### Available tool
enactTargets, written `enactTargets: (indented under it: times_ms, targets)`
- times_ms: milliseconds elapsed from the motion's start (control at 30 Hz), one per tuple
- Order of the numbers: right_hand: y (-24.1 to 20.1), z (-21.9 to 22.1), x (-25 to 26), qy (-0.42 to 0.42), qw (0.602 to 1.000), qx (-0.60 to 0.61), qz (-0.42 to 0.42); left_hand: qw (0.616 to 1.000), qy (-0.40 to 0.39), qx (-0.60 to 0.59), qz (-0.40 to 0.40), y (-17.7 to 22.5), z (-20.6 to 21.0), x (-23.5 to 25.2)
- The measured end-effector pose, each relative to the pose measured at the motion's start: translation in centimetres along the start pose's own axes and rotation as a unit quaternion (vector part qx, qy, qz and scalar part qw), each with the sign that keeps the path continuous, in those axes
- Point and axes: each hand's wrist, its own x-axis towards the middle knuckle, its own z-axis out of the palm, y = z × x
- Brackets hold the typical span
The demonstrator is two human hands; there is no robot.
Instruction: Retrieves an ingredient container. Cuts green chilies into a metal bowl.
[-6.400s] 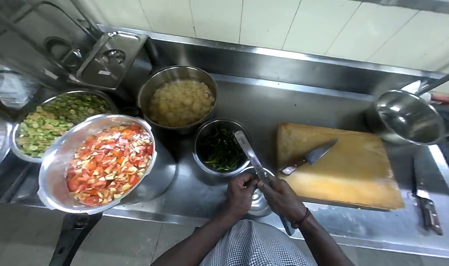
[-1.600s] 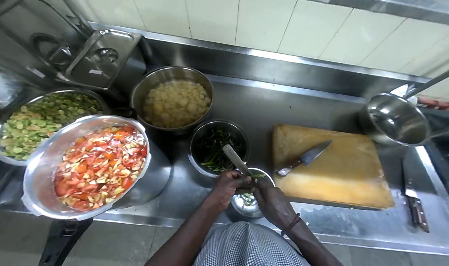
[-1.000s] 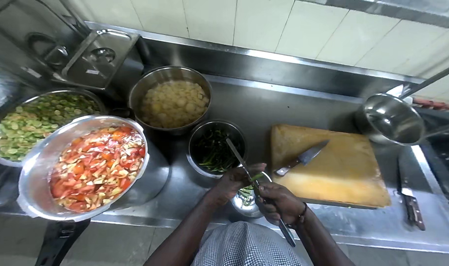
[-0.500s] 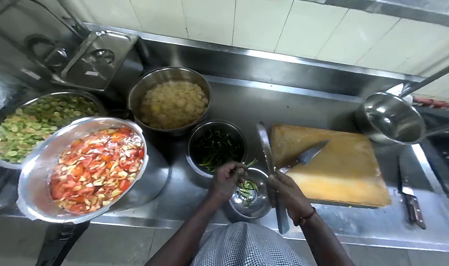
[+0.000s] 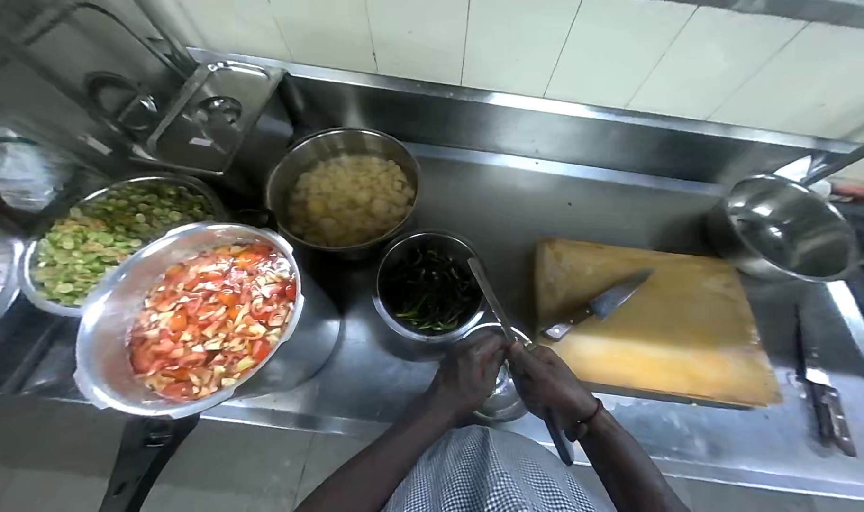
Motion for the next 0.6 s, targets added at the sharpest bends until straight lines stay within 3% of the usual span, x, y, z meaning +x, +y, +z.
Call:
enactTargets:
  times_ms: [133, 267, 400, 500, 600]
  targets:
    - [0.3, -0.4, -0.7, -0.096, 0.995, 0.031, 0.025, 0.987, -0.072, 0.094, -0.107, -0.7, -1.0, 0.6]
    - [0.6, -0.6, -1.0, -0.116, 0.99, 0.026, 0.069, 0.98, -0.119, 0.156, -0.022, -3.2, -0.1, -0.3]
    - [0.6, -0.8, -1.3, -0.125, 0.989, 0.032, 0.068, 0.987, -0.094, 0.119, -0.047, -4.1, -1.4, 0.6]
    - [0.4, -0.8, -1.3, -0.103, 0.993, 0.021, 0.05, 0.962, -0.082, 0.219, -0.138, -4.1, -4.3, 2.7]
    - [0.5, -0.9, -1.2, -0.065, 0.997, 0.022, 0.043, 0.881, -0.14, 0.339, -0.3, -5.4, -6.4, 5.0]
